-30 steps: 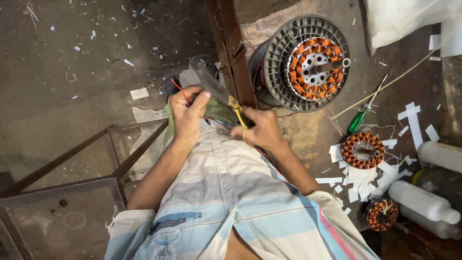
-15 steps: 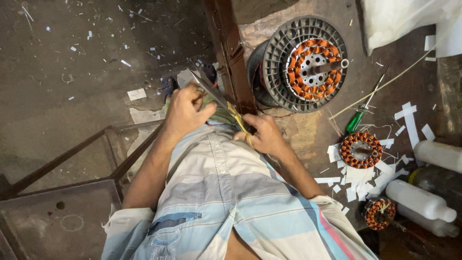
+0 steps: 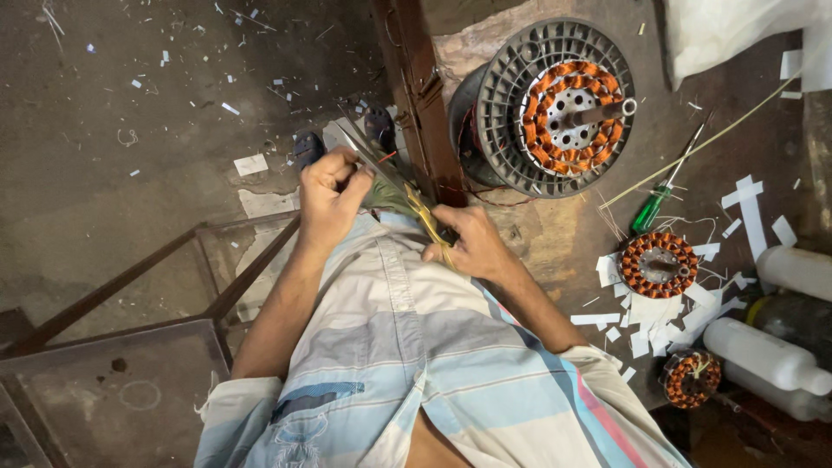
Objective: The person sits on the floor and winds copper wire into the slots of a motor stator, using a wooden stick to push the wire down and white paper strips to separate windings. The person also trims excess wire with scissors.
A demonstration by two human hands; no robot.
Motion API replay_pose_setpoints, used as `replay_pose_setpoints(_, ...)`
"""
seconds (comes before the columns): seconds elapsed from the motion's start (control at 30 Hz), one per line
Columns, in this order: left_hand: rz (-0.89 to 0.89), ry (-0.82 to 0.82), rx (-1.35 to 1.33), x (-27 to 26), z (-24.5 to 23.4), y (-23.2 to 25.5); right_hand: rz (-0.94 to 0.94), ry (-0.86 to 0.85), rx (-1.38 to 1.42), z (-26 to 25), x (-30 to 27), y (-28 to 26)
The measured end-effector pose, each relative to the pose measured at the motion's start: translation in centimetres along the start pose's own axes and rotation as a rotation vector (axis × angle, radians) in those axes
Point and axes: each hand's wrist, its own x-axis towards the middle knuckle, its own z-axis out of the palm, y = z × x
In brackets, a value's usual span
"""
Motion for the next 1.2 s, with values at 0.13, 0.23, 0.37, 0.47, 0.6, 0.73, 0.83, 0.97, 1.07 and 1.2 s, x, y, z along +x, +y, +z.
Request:
replay_pose_setpoints(0.13,-0.012,0.043,0.057,0.0,0.3,-0.6,0.005,0.031,-0.159,0.2,0.4,-0.5)
replay_pose_setpoints(0.23,0.001,0.066,0.033,-0.4,0.5,-0.9,-0.002,0.073,-0.31,0.4,0.7,-0.7)
replay_pose_setpoints(0.37,-0.029,0.105,-0.064,-0.8,0.8,-1.2,0.024,0.086,-0.439,0.4,1.0,-0.6)
replay_pose_setpoints(0.47,-0.053,0.111,-0.084,-0.9,0.9,-1.7,0.011,0.086,-0.454,0.6,0.7,-0.3)
replay_pose_setpoints(0.6,-0.143,0.124,-0.12,-1.0,0.6,-2.1,0.034,0.106,-0.4,1.1,0.6,0.3)
replay_pose_setpoints(0.73,-0.229,0.103,-0.315,-0.9,0.2,-2.1,0.048,0.039,-0.22,0.4,0.9,0.8)
replay_pose_setpoints(0.83,-0.259,0.051,-0.446,-0.8,-0.1,-1.6,-0.02,0.035,0.055,-0.9,-0.2,0.1)
replay_pose_setpoints(0.97,-0.292,-0.051,-0.598,-0.8,-0.1,-0.4,0.092,0.433,0.377,-3.2,-5.9,-1.5)
replay_pose_setpoints(1.07,-0.358,-0.137,-0.683,-0.5,0.4,0.4,-0.366,0.803,0.624,-6.5,-9.4,0.8)
replay_pose_setpoints(1.2,-0.415,-0.209,-0.725,0.0,1.1,1.1,0.323,1.091,0.138,-9.9,-13.1,5.8)
